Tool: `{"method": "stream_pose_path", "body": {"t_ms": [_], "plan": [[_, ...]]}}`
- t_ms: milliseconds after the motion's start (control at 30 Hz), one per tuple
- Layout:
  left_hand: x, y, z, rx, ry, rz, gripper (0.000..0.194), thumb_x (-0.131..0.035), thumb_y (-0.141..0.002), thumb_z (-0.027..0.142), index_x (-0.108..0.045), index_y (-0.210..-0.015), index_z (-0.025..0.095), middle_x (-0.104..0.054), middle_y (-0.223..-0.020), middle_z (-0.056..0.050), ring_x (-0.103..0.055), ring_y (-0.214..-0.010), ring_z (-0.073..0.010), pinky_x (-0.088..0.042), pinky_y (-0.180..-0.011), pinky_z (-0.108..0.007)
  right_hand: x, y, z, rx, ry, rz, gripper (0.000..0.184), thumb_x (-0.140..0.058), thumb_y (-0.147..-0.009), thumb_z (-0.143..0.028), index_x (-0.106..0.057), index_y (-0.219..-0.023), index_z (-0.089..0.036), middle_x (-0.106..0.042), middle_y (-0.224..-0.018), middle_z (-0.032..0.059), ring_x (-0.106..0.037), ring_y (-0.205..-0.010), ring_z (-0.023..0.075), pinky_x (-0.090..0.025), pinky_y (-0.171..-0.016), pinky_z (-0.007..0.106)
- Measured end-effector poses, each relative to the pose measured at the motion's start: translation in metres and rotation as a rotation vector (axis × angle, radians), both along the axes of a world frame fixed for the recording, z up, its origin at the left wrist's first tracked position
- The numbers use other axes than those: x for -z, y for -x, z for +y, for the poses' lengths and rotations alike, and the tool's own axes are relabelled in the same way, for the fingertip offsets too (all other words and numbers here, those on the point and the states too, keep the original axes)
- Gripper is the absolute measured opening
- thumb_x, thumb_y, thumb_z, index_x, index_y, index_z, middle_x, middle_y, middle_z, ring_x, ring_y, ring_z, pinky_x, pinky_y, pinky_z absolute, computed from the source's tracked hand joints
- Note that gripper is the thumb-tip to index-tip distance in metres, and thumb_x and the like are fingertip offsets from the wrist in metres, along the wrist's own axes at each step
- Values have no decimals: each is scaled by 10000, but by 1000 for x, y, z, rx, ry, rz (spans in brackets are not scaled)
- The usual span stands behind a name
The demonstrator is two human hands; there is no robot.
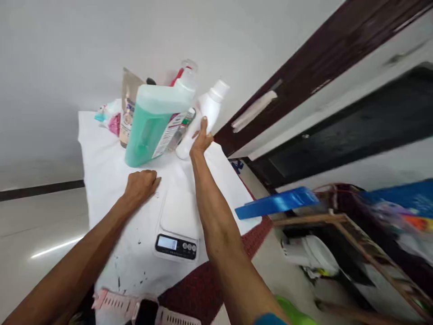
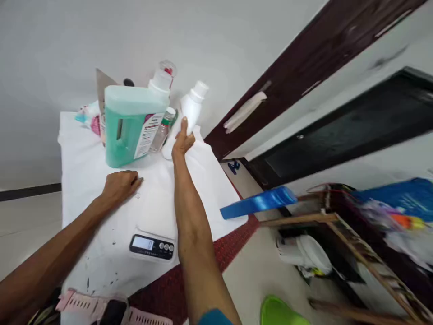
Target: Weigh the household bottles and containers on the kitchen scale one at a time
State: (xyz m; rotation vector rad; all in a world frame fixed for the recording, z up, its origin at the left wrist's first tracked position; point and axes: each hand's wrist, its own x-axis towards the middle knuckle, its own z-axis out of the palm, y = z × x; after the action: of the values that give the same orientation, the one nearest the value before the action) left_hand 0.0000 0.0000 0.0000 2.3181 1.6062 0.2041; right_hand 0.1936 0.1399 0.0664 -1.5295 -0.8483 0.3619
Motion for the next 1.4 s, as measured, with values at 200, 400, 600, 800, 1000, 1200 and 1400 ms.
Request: {"method": "stream_pose_path", "body": {"t_ms": [200,400,600,800,1000,1200,1400], "plan": [[-6,3,2,-13,8,15,503,-330,-1083,459,-747,-1054,180,-801,-1119,-165,-741,-1067,-368,-420,-749,-399,6,-35,-81,162,-148,-363,442,-661,-937,-604,-526,-1126,-228,-629,-1165,92,-609,-1137,235,-515,-1111,471],[-11,3,0,-15,20,-29,456,-381,-1042,472,-742,-1006,196,-792,-1091,-170,-712,-1017,-365,-389,-726,-389,5,-117,-244,520,-140,-811,754,-730,-907,-610,-430,-1472,-211,-516,-1513,200,-456,-1503,336,-334,-1290,638],[-16,1,-3,-61,1,-13,380,-434,-1002,473,-718,-942,228,-791,-1035,-114,-674,-937,-323,-343,-707,-349,5,-182,-268,847,160,-422,1102,-853,-779,-611,-322,-1592,-91,-381,-1632,331,-320,-1612,442,-312,-1312,628],[-18,-1,0,-88,22,19,441,-404,-1007,508,-731,-1011,212,-783,-1051,-127,-680,-982,-317,-353,-712,-341,15,-199,-230,875,205,-232,936,-792,-827,-448,-348,-1565,-83,-495,-1575,312,-497,-1515,404,-410,-1258,571],[-11,-1,4,-92,23,-18,496,-380,-999,523,-761,-1014,206,-782,-1043,-172,-698,-1016,-370,-419,-760,-399,18,-194,-271,881,95,-187,384,-738,-787,-361,-677,-1116,-171,-766,-1101,103,-728,-1082,308,-559,-1102,482],[-2,0,2,-86,4,-58,473,-418,-989,503,-779,-1021,200,-779,-1042,-178,-703,-1053,-390,-440,-810,-420,16,-167,-310,738,-90,-98,380,-718,-740,-397,-678,-1050,-182,-732,-995,27,-726,-944,240,-651,-923,445],[1,0,1,-89,-3,-105,464,-430,-996,470,-785,-1054,178,-762,-1016,-180,-687,-1047,-376,-438,-842,-422,-24,-105,-329,346,-421,63,341,-839,-614,-286,-722,-920,-191,-710,-874,-30,-681,-809,154,-637,-828,333]]}}
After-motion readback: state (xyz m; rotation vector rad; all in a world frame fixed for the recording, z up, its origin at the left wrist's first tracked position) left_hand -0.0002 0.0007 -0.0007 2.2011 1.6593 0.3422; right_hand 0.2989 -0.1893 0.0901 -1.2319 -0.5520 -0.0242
